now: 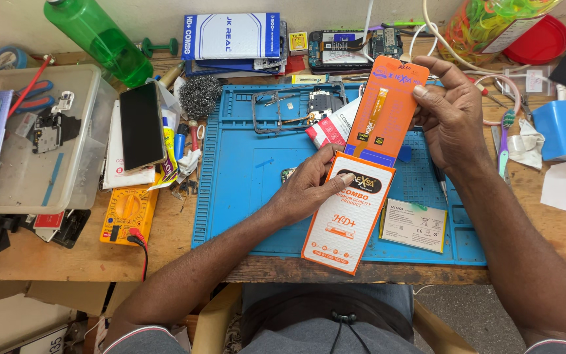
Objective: The person disassembles a mobile phone using a prying tool to remove the back cover and internal components. They remove the battery and internal boards, then handle new replacement screen components in their packaging.
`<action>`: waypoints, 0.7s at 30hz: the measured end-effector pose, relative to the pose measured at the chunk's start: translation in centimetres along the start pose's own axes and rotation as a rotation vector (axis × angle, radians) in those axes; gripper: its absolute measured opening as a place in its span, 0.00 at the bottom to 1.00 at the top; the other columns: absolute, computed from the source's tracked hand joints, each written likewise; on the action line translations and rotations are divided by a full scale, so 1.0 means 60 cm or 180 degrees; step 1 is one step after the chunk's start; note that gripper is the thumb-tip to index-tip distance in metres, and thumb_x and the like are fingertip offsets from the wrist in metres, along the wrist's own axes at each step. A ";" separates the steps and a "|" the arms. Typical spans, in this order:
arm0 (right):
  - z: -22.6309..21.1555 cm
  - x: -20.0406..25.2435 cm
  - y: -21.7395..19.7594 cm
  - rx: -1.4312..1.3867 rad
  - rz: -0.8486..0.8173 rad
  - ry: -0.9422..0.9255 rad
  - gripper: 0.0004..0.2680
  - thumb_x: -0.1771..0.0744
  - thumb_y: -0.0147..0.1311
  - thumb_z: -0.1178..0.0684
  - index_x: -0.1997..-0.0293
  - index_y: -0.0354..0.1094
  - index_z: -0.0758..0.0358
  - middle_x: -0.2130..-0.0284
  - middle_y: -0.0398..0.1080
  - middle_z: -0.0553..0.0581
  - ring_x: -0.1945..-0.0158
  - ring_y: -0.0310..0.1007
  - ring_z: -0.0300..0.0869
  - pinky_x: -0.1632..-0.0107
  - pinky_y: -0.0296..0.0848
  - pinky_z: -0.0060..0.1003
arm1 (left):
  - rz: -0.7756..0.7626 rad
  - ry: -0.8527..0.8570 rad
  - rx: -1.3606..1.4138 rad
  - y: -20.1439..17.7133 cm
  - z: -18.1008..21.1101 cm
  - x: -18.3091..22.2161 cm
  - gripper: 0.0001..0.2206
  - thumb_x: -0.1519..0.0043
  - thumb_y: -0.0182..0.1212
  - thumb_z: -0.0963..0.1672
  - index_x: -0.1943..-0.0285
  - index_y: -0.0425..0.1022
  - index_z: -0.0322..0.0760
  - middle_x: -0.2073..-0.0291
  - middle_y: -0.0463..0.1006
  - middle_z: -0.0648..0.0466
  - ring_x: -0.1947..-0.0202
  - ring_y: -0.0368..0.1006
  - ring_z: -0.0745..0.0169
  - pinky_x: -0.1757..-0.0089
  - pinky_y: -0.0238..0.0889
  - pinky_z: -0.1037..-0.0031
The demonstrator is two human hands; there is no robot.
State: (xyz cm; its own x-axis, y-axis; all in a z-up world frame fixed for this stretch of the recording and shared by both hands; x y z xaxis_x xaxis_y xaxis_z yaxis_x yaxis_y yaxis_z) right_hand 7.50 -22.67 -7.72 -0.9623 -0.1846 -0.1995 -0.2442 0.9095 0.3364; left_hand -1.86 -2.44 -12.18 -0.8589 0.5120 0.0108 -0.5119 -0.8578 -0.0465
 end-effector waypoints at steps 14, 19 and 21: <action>0.006 0.002 0.003 0.0241 -0.0020 0.0047 0.19 0.28 0.54 0.60 0.28 0.58 0.72 0.65 0.74 0.54 0.65 0.73 0.33 0.62 0.71 0.27 | 0.0054 -0.0112 0.0177 -0.004 -0.004 -0.003 0.20 0.30 0.50 0.47 0.33 0.59 0.32 0.56 0.81 0.45 0.55 0.80 0.67 0.55 0.78 0.70; 0.015 0.004 0.020 0.0393 -0.0193 0.0229 0.19 0.30 0.55 0.59 0.29 0.58 0.74 0.64 0.76 0.55 0.66 0.74 0.34 0.62 0.73 0.28 | 0.0056 0.0085 0.1006 -0.005 -0.021 -0.008 0.18 0.25 0.44 0.47 0.33 0.61 0.28 0.52 0.79 0.47 0.51 0.78 0.68 0.52 0.76 0.73; 0.025 0.009 0.025 0.0469 -0.0279 0.0303 0.20 0.29 0.55 0.59 0.29 0.59 0.74 0.65 0.75 0.55 0.67 0.73 0.34 0.62 0.72 0.27 | 0.0146 0.0097 0.1246 -0.008 -0.029 -0.010 0.17 0.21 0.43 0.46 0.34 0.63 0.25 0.52 0.77 0.48 0.51 0.76 0.68 0.51 0.75 0.73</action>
State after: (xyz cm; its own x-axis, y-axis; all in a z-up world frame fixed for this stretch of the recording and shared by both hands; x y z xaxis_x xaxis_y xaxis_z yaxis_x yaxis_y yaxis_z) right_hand 6.81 -20.84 -8.70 -0.9468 -0.2936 -0.1319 -0.3142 0.9318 0.1816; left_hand -1.08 -2.25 -13.93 -0.8832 0.4689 -0.0125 -0.4451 -0.8292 0.3381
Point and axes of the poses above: each hand's wrist, its own x-axis away from the middle knuckle, its own y-axis out of the palm, z = x × y, the point moved 8 cm from there along -x, towards the middle knuckle
